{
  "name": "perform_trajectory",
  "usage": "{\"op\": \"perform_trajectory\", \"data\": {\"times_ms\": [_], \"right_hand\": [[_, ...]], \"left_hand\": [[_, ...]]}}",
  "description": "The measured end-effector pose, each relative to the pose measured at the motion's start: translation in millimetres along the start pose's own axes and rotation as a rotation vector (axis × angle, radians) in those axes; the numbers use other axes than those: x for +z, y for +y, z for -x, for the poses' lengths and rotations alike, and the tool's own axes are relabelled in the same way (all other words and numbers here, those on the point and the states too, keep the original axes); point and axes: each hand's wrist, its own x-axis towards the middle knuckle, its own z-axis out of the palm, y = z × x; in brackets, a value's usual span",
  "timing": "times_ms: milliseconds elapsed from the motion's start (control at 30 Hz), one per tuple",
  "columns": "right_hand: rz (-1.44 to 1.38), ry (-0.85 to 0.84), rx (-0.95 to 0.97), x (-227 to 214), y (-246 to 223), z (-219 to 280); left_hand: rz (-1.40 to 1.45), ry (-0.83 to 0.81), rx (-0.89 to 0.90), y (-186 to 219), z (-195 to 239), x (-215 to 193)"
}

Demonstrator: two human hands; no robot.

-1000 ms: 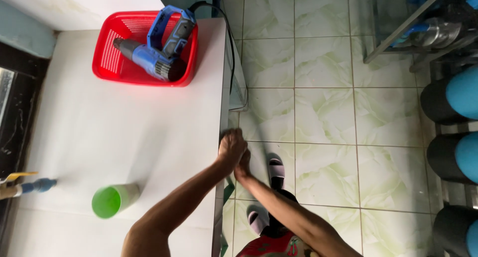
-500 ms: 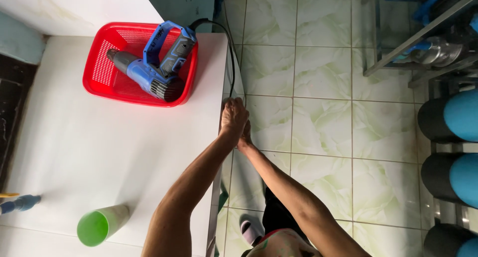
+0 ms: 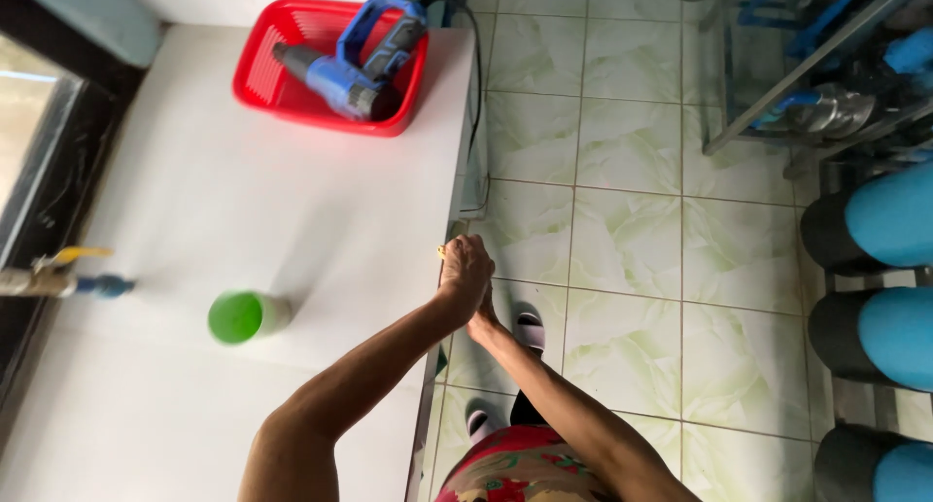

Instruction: The person cleans a white table surface and water filtration equipment using a yellow cloth.

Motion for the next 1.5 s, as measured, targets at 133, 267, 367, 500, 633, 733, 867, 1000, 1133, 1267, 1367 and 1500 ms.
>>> {"op": "perform_trajectory", "data": {"times_ms": [133, 267, 367, 500, 633, 733, 867, 1000, 1133, 1267, 1367, 1500], "right_hand": [[-0.15, -0.026, 0.107, 4.4, -4.8, 67.1], [-0.252, -0.347, 0.114, -15.7, -19.7, 102.9], [-0.438, -0.603, 0.099, -7.4, -64.8, 131.5], [-0.568, -0.497, 0.262, 23.9, -135.2, 179.2], [-0.616, -0.643, 0.189, 26.8, -142.5, 190.1], [-0.607, -0.668, 0.171, 42.1, -160.5, 204.4], [-0.614, -0.825, 0.178, 64.9, -196.9, 228.3], [-0.312, -0.69, 0.134, 64.8, -210.0, 226.4], [-0.175, -0.578, 0.2, 44.9, -181.8, 162.0], [-0.129, -0.515, -0.071, 70.0, -210.9, 140.3], [0.087, -0.444, -0.45, 97.1, -238.8, 159.1], [0.77, -0.475, -0.845, 75.1, -235.1, 145.3]], "left_hand": [[0.035, 0.006, -0.015, 7.3, 61.3, 2.5], [0.289, 0.004, -0.091, -12.0, 115.1, -14.1], [0.758, 0.206, -0.206, -52.6, 149.5, -12.5], [1.812, 0.73, -0.47, -86.3, 188.9, 8.8], [2.169, 0.392, -0.406, -84.7, 228.1, 0.0], [2.398, 0.551, -0.187, -76.9, 236.9, -21.2], [1.851, 0.703, -0.344, -82.3, 242.7, -27.1], [1.705, 0.691, -0.313, -92.0, 243.3, -15.5], [1.653, 0.806, -0.364, -95.3, 228.6, -1.8], [1.381, 1.189, -0.53, -119.6, 236.4, -24.4], [1.313, 1.308, -0.573, -133.4, 253.9, -34.8], [1.053, 1.093, -0.481, -135.2, 274.8, 4.6]]}}
